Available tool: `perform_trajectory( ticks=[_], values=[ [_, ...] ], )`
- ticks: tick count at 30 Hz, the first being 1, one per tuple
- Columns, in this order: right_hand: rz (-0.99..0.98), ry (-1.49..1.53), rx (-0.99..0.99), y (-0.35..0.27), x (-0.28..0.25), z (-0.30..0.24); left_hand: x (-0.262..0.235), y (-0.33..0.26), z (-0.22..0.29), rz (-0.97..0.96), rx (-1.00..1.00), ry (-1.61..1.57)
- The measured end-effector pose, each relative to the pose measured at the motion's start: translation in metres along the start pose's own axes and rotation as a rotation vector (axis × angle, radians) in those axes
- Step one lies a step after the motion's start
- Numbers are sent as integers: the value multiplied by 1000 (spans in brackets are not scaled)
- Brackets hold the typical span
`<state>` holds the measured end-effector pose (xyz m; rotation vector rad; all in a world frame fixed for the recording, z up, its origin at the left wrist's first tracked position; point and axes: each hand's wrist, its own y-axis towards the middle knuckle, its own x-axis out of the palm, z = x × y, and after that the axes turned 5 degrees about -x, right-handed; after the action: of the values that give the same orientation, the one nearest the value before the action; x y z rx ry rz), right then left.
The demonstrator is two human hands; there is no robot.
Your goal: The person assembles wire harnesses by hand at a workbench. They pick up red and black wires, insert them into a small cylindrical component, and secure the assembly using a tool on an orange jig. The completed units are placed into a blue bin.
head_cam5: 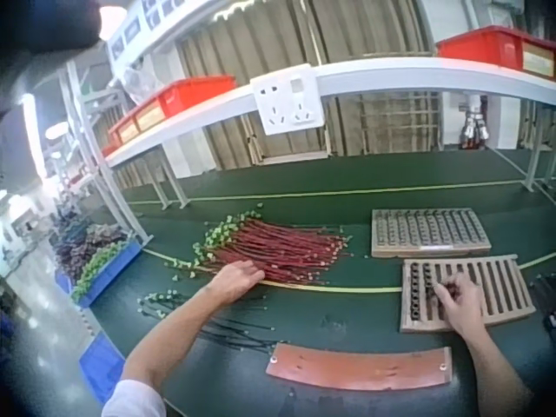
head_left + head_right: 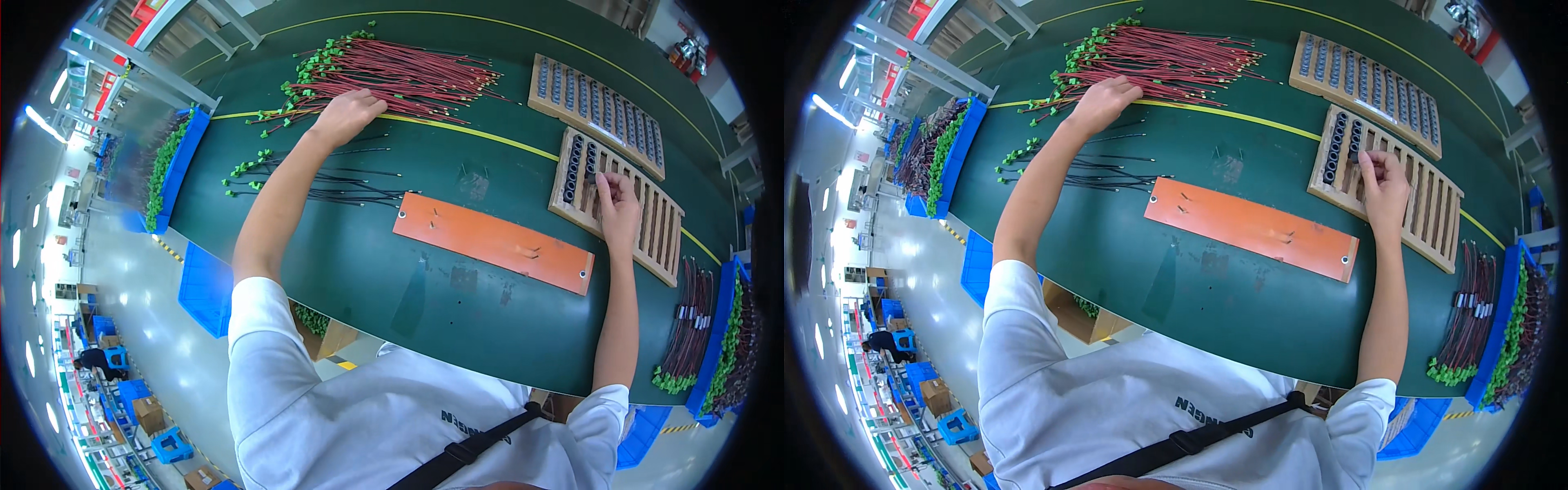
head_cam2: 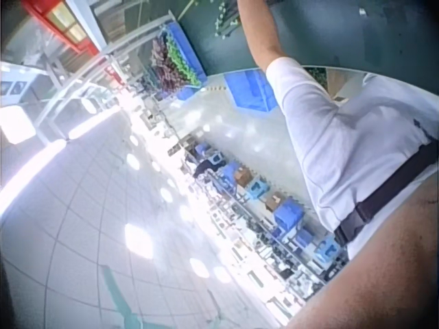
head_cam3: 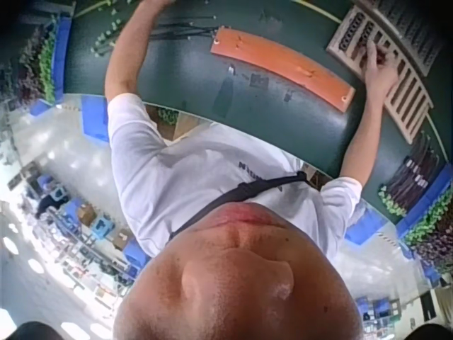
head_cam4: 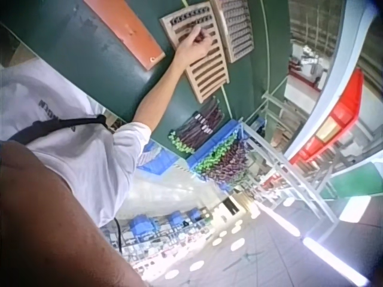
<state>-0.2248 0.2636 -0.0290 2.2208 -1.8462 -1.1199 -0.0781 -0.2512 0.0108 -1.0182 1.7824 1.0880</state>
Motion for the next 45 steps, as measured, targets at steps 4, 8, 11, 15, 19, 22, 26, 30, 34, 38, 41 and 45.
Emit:
perform_trajectory(
  ticks=[4,8,11,15,19,22,26,30,34,38,41,45],
  values=[
    [-21,46,17,-1,3,0,-7,-5,-6,-45,-24,-99],
    [-30,34,26,-2,1,0,-41,-24,-20,-229,-207,-334],
    [-67,7,21,-1,1,-2,-56,-47,-36,-376,-304,-444],
    [-91,-10,33,-2,1,1,-59,-62,-32,-481,-412,-507],
    [-109,-29,16,0,2,1,-43,-67,-23,-443,-374,-416],
    [-104,-7,9,-1,2,1,-41,-72,-24,-407,-337,-316],
    [-120,-38,33,-2,-1,-1,-66,-79,-46,-266,-459,-477],
    [-117,-31,16,-1,-1,3,-87,-98,-84,51,-885,-981],
    [-120,-37,39,-1,1,-5,-90,-123,-112,506,-1121,-1031],
    [-114,9,15,2,2,1,-94,-137,-138,633,-1097,-824],
    [-98,-26,17,1,-2,1,-109,-126,-142,628,-1023,-599],
    [-103,-15,-6,1,0,1,-137,-116,-140,851,-913,-703]
  ],
)
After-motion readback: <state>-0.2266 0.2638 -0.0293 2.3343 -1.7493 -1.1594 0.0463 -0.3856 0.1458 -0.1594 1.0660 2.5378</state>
